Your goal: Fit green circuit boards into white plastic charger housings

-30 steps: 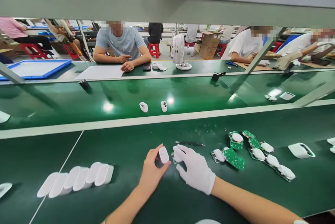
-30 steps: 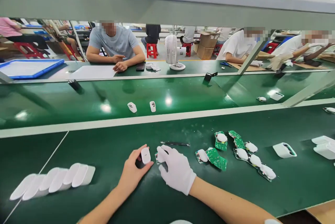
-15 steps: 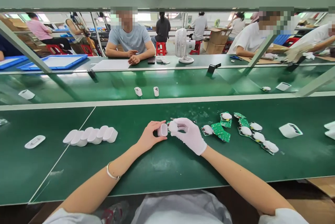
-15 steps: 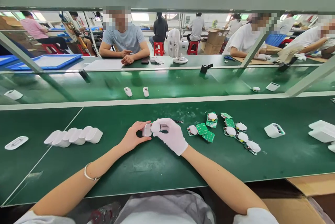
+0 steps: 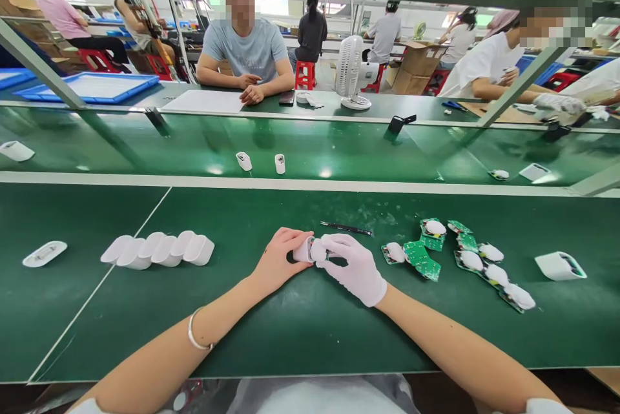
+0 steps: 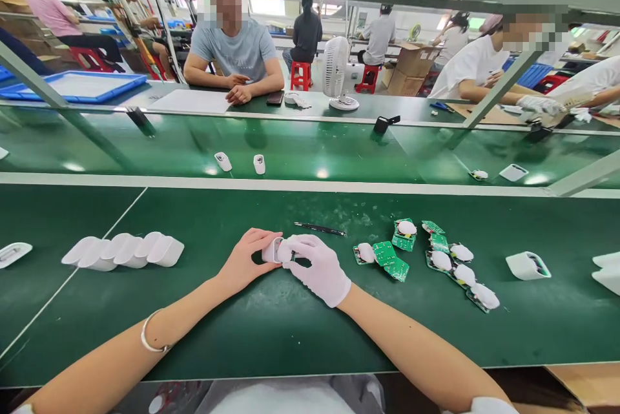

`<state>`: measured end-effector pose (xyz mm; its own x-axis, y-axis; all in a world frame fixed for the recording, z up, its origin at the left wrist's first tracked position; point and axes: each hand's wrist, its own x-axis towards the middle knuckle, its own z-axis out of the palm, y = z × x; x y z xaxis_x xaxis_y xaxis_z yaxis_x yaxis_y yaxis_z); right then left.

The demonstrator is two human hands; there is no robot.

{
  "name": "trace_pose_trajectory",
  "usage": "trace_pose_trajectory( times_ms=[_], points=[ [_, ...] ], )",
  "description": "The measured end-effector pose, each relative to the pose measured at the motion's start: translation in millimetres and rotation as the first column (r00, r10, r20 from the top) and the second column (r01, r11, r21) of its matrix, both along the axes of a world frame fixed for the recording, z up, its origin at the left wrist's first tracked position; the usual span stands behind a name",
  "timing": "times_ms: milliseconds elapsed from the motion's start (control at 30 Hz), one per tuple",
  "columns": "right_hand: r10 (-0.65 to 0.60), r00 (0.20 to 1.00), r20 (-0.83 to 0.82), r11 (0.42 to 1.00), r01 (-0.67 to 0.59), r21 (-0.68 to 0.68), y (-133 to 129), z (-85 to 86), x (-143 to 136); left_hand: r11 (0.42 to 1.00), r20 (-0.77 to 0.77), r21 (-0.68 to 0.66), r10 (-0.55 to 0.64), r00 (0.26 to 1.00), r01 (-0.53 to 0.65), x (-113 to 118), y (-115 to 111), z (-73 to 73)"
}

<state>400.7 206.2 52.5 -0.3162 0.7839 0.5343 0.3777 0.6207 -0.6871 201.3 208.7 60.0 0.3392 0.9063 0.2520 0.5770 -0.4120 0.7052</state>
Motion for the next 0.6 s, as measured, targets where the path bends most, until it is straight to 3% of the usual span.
trace_pose_trajectory(
  times_ms=[167,333,467,600],
  points=[
    [-0.037,0.985,0.166,0.998,0.027,0.063,-2.3,1.9,-1.8,0.998,-0.04,0.047,-0.036,0.999,0.038,0.2,-0.2,0.5],
    [-0.026,0.983,0.184,0.998,0.014,0.064,-2.9,-1.0,-5.4,0.998,-0.037,0.053,-0.033,0.999,0.035,0.9,0.3,0.9],
    [0.072,0.994,0.08,0.994,-0.064,-0.093,-1.1,1.9,-4.2,0.995,0.013,-0.096,-0.015,1.0,0.016,2.3,-2.1,2.7],
    [0.0,0.99,-0.138,0.931,-0.05,-0.36,0.8,6.9,-5.4,0.968,0.08,-0.242,-0.042,0.996,0.06,3.3,-5.8,1.7]
  ],
)
